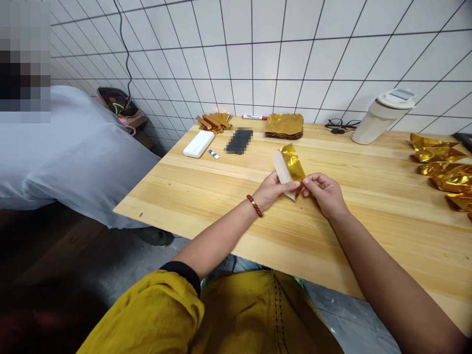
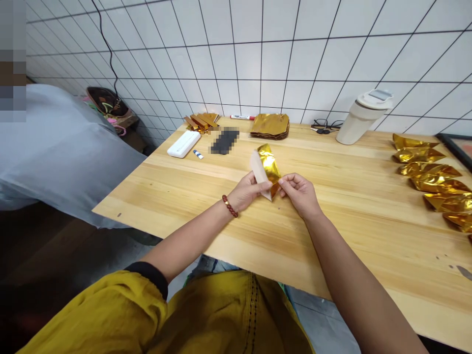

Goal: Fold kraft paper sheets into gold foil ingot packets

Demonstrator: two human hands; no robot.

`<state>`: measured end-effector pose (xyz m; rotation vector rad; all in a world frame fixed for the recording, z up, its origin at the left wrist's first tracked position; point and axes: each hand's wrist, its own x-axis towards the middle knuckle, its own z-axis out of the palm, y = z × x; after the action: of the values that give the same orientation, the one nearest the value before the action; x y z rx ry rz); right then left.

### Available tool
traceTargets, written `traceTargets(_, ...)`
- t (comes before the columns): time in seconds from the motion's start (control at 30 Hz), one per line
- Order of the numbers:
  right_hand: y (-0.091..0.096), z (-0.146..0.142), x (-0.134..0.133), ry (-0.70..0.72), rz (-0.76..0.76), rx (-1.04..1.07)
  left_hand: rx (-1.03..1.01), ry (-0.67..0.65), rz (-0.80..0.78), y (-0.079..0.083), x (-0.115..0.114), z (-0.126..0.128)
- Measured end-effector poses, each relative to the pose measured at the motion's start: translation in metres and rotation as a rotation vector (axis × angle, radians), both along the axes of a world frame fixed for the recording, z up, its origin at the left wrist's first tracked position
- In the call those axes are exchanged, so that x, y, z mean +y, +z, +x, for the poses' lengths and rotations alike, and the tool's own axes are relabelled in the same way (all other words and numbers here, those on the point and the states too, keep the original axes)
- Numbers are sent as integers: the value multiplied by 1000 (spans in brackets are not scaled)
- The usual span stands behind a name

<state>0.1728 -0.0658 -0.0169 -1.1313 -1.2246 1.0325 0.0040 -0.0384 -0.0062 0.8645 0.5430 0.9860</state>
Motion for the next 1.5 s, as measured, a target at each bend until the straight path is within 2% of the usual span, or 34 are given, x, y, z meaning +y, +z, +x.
traceTargets(0.1, 0, -1, 0, 12, 14, 30, 90, 4, 54, -4, -1, 2)
traceTargets(0.27, 3, -1, -2, 131, -30, 2, 120, 102, 9, -8, 3, 1)
traceTargets(0.43, 1, 2, 1, 44, -26, 66, 205, 101, 79, -3, 1, -3)
traceTargets(0.5, -1, 3, 2, 27, -36, 59, 171, 113, 76, 0, 0, -3)
traceTargets(0.6, -1, 0, 0, 23, -10, 74, 26, 151, -8, 3, 0, -2)
traceTargets(0.7, 0, -7, -4, 47, 16, 122, -114, 74, -74, 4, -1, -1)
traceTargets(0.8, 1, -12, -6, 98, 24, 116, -134, 32, -85, 4, -1, 1)
traceTargets(1.03, 1, -5, 3, -46, 30, 297, -123, 262, -116, 2, 9, -4)
traceTargets(1.1, -1, -4, 4, -15, 25, 252, -169, 288, -140, 3, 13, -6)
traceTargets(1.2, -8, -4, 3, 94, 0, 105, -262, 251, -195, 5, 17, -10)
traceTargets(1.27, -12, -5, 2, 158, 36, 22, -305, 241, -247, 5, 20, -12)
traceTargets(1.33, -14, -6, 0, 178, 137, -83, -323, 274, -302, 5, 24, -15)
traceTargets(1.5, -12, -9, -3, 121, 476, -534, -298, 322, -379, 4, 32, -23)
